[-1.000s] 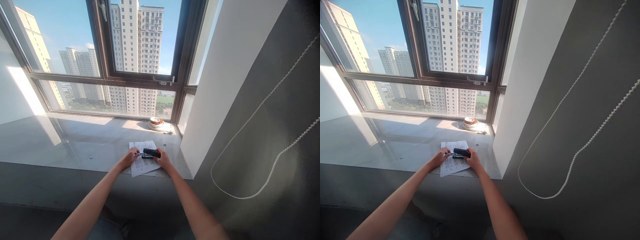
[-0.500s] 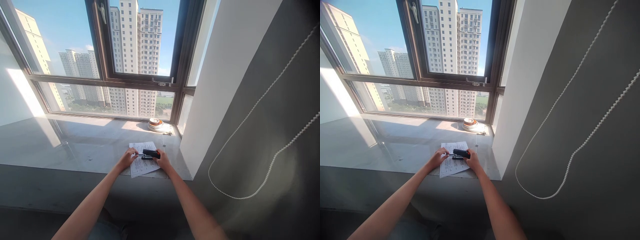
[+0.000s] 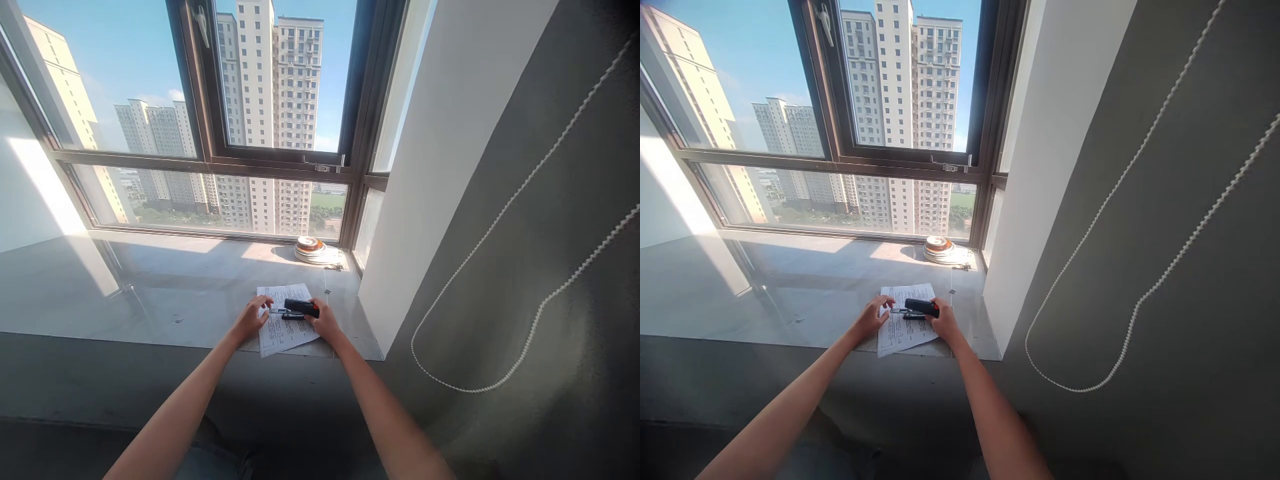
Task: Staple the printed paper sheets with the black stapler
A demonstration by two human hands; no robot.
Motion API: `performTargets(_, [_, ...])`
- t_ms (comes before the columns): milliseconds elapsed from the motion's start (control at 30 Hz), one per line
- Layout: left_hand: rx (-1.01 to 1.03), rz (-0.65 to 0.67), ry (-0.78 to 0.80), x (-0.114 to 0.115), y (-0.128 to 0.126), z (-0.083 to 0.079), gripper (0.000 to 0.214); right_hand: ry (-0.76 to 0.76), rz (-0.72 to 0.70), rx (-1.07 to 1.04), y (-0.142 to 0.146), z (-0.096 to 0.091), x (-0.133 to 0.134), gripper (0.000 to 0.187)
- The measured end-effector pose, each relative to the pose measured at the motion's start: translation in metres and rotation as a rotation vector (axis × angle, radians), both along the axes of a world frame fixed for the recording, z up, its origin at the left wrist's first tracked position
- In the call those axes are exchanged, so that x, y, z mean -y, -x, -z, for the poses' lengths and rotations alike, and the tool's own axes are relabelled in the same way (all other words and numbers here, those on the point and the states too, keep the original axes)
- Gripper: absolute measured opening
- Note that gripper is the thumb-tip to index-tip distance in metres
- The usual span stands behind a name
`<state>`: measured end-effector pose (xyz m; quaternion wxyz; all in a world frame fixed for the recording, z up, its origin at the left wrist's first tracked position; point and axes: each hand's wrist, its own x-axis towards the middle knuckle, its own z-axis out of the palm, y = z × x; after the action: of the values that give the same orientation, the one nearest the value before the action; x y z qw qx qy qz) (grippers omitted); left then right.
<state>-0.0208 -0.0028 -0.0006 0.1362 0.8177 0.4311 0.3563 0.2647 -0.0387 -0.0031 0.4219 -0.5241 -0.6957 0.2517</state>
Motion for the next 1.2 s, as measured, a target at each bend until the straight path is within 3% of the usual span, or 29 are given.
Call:
performTargets(367, [0.124, 0.005, 0.179, -0.004, 0.002, -0.003, 0.017, -0.017, -0.007, -0.025, 0.000, 0.000, -0.001, 0.035])
performTargets(500, [0.090, 0.047, 0.204, -0.006, 0.001, -0.003, 0.024, -0.036, -0.086, -0.006, 0.001, 0.000, 0.000, 0.033])
performTargets(867, [0.019, 0.070, 0.112, -0.004, 0.000, -0.006, 0.028, -0.064, -0.310, -0.026, 0.005, -0.003, 0.004, 0.042])
performTargets(1100, [0.051, 0.062, 0.089, -0.002, -0.001, -0.007, 0.019, -0.140, -0.338, 0.074, 0.008, -0.002, 0.006, 0.045])
performTargets(1200, [-0.003, 0.022, 0.091, -0.008, 0.000, -0.002, 0.021, -0.111, -0.274, 0.118, 0.013, -0.002, 0.008, 0.045])
